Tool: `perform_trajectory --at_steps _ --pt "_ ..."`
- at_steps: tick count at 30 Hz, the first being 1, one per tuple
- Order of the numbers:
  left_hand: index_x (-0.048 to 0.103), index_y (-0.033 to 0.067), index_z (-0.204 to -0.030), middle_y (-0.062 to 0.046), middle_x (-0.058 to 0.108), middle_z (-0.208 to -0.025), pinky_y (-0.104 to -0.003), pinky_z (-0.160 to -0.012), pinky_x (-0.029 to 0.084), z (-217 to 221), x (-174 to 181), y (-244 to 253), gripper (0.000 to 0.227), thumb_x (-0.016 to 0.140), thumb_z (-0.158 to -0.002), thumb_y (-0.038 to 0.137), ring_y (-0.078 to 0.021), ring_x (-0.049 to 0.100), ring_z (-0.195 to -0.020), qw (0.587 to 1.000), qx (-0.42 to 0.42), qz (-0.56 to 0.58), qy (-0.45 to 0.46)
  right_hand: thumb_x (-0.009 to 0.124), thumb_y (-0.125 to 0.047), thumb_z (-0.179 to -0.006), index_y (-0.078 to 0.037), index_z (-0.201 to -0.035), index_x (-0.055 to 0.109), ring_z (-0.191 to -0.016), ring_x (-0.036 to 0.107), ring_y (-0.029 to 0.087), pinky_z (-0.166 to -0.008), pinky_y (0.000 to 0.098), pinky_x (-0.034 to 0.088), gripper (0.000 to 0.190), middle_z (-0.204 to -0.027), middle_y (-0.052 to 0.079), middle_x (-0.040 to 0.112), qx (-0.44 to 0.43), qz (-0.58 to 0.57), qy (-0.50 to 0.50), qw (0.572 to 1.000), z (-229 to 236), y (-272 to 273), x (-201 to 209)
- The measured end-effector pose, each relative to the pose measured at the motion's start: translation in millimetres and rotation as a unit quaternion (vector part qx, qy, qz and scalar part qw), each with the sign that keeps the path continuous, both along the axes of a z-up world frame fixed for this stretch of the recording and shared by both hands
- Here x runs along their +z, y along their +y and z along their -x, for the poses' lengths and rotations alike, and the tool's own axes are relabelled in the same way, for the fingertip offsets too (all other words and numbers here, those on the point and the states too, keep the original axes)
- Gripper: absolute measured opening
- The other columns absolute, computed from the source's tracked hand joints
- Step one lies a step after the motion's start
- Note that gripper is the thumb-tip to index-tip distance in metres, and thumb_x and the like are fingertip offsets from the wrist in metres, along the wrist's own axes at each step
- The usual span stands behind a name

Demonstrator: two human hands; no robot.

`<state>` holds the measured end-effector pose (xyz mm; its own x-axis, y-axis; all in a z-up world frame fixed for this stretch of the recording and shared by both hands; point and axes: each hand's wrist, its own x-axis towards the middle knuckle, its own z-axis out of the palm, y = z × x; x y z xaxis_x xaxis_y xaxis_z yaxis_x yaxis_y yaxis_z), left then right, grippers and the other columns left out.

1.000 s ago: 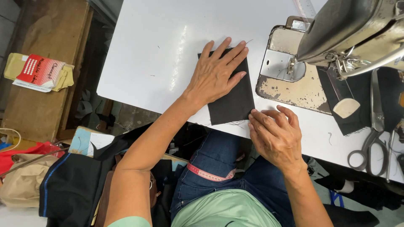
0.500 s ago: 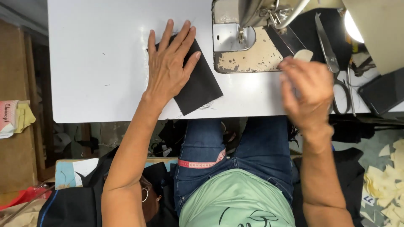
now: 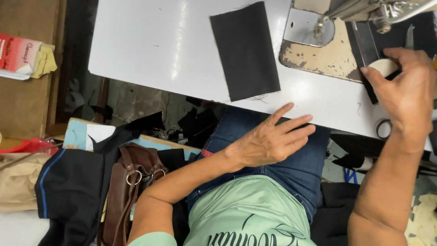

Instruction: A person prepares small pieces of black fabric by folding, marking them with a ruler and chalk, and then cutting them with scissors at a sewing workstation.

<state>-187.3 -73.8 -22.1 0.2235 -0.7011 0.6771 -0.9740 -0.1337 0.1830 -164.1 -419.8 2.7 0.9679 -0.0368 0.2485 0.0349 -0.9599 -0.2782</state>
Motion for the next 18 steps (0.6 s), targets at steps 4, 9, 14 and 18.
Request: perform_trajectory --at_steps 4,9,14,18 --pt "0.083 0.0006 -0.116 -0.015 0.077 -0.137 -0.066 -0.132 0.032 17.9 -16.5 1.3 0.014 0.08 -0.105 -0.007 -0.036 0.061 -0.142 0.999 0.005 0.004 0.031 0.097 -0.021 -0.111 0.012 -0.144 0.081 -0.099 0.066 0.04 -0.083 0.0454 0.056 0.049 -0.131 0.033 0.062 -0.011 -0.003 0.034 0.999 -11.9 -15.1 -8.0" --pt "0.081 -0.0006 -0.119 -0.016 0.076 -0.136 -0.067 -0.128 0.039 29.8 -17.2 5.0 0.017 0.081 -0.103 -0.007 -0.0373 0.062 -0.141 0.999 0.002 0.004 0.053 0.098 -0.023 -0.11 0.007 -0.138 0.069 -0.094 0.069 0.033 -0.07 0.0428 0.057 0.05 -0.118 0.024 0.071 -0.08 -0.111 0.117 0.984 -24.9 -20.2 -11.3" --pt "0.081 -0.0009 -0.119 -0.016 0.077 -0.132 -0.065 -0.125 0.044 26.2 -2.6 13.8 0.016 0.08 -0.104 -0.005 -0.0374 0.067 -0.135 0.997 0.014 0.041 0.066 0.092 -0.022 -0.111 -0.007 -0.121 0.076 -0.091 0.063 0.021 -0.067 0.0338 0.052 0.024 -0.107 0.01 0.069 -0.12 -0.174 0.143 0.967 -18.3 -4.7 4.0" --pt "0.077 0.0068 -0.13 -0.01 0.076 -0.138 -0.053 -0.12 0.052 30.5 0.6 20.3 0.028 0.084 -0.103 0.003 -0.0332 0.072 -0.134 0.978 0.014 0.088 0.19 0.085 -0.029 -0.125 -0.006 -0.142 0.063 -0.08 0.059 0.012 -0.06 0.0252 0.048 0.036 -0.118 0.009 0.068 -0.116 -0.259 0.107 0.953 19.7 -42.8 -22.4"
